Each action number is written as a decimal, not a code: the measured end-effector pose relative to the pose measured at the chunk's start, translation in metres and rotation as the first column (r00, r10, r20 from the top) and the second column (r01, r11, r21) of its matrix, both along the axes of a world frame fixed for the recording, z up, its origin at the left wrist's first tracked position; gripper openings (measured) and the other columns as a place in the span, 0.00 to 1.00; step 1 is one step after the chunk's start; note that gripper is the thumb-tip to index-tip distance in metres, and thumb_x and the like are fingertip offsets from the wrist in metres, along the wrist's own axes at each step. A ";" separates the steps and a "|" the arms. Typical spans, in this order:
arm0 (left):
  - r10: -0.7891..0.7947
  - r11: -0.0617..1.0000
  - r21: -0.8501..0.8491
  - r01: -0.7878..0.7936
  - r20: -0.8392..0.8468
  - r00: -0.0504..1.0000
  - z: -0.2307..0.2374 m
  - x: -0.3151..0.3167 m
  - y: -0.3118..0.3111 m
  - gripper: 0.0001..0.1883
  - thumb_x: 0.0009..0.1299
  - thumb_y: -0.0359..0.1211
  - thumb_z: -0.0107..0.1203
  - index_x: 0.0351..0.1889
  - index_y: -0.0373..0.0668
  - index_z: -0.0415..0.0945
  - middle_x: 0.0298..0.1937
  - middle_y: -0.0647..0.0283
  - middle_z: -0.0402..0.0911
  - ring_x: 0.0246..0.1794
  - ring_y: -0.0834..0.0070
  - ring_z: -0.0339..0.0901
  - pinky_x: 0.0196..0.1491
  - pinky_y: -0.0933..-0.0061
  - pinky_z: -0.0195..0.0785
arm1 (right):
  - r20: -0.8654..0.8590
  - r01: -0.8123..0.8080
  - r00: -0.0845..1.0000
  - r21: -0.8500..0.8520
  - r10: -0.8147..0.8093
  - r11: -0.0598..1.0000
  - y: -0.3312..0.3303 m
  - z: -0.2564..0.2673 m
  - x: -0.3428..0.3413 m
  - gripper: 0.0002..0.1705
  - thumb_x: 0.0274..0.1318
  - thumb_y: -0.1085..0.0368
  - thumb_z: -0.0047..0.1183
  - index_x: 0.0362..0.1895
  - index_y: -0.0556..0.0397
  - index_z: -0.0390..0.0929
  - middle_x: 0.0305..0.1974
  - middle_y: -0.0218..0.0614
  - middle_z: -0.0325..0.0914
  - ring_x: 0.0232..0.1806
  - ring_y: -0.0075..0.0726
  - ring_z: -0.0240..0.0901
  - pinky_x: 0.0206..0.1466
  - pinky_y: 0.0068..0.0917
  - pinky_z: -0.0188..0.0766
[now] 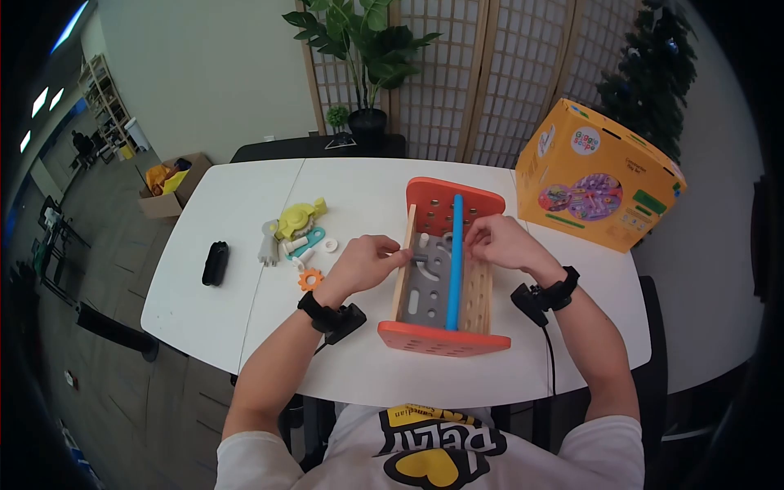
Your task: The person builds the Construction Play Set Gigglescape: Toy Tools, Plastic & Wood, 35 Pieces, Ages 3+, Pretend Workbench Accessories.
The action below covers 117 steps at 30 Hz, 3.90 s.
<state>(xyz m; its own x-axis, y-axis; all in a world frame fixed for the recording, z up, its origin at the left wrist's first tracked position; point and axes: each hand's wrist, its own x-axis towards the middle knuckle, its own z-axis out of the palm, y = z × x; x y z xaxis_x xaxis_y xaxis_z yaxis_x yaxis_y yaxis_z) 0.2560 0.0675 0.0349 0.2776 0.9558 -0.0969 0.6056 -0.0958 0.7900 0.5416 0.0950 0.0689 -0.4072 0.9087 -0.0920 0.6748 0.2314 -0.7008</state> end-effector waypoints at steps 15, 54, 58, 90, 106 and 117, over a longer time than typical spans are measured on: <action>0.011 0.999 0.042 -0.013 0.039 0.999 -0.012 -0.001 -0.001 0.25 0.72 0.47 0.56 0.50 0.31 0.84 0.42 0.46 0.88 0.47 0.58 0.87 0.52 0.64 0.78 | 0.644 -0.403 0.705 0.017 0.298 0.915 0.022 -0.035 -0.043 0.13 0.57 0.65 0.54 0.46 0.56 0.78 0.45 0.43 0.77 0.50 0.51 0.79 0.53 0.45 0.78; 0.016 0.986 0.165 -0.018 0.010 1.000 -0.021 0.012 0.000 0.25 0.72 0.47 0.56 0.46 0.30 0.84 0.38 0.44 0.87 0.41 0.53 0.87 0.49 0.63 0.79 | -0.030 -0.318 0.947 -0.205 0.319 0.926 0.037 -0.040 -0.038 0.22 0.50 0.70 0.68 0.49 0.64 0.78 0.37 0.33 0.81 0.37 0.24 0.81 0.40 0.21 0.78; 0.020 0.988 0.151 -0.020 -0.001 1.000 -0.018 0.013 -0.002 0.25 0.73 0.47 0.56 0.45 0.30 0.84 0.37 0.45 0.88 0.40 0.55 0.88 0.48 0.64 0.79 | -0.001 -0.310 0.949 -0.200 0.317 0.929 0.036 -0.040 -0.035 0.25 0.51 0.69 0.68 0.55 0.65 0.79 0.39 0.34 0.82 0.40 0.24 0.81 0.42 0.21 0.78; 0.231 0.931 0.249 -0.266 0.162 0.959 -0.039 0.053 -0.019 0.18 0.69 0.39 0.54 0.27 0.31 0.74 0.32 0.42 0.81 0.36 0.46 0.80 0.44 0.53 0.73 | 0.282 -0.091 0.957 0.053 0.072 0.994 -0.008 -0.028 -0.023 0.19 0.58 0.54 0.67 0.44 0.56 0.81 0.40 0.44 0.85 0.45 0.45 0.84 0.49 0.36 0.78; 0.207 0.958 0.154 -0.241 0.206 0.956 -0.034 0.048 -0.019 0.19 0.66 0.42 0.57 0.34 0.31 0.77 0.31 0.46 0.84 0.34 0.54 0.84 0.41 0.61 0.76 | 0.204 -0.110 0.974 0.050 0.098 0.993 0.010 -0.040 -0.018 0.20 0.51 0.47 0.70 0.33 0.49 0.82 0.32 0.35 0.85 0.38 0.40 0.84 0.42 0.36 0.76; 0.218 0.957 0.158 -0.244 0.162 0.962 -0.030 0.046 -0.022 0.21 0.67 0.44 0.58 0.37 0.30 0.79 0.29 0.47 0.85 0.32 0.55 0.86 0.40 0.63 0.78 | -0.123 -0.184 0.979 -0.160 0.165 0.970 0.011 -0.041 -0.027 0.14 0.57 0.63 0.68 0.36 0.60 0.78 0.28 0.38 0.86 0.31 0.27 0.84 0.34 0.24 0.77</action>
<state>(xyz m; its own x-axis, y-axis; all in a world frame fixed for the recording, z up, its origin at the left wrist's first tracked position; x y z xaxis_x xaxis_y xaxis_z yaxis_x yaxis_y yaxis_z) 0.3021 0.0453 0.0050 0.0459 0.9938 0.1017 0.5106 -0.1108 0.8526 0.5144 0.1057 0.0282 -0.5740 0.7976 -0.1853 0.5527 0.2104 -0.8064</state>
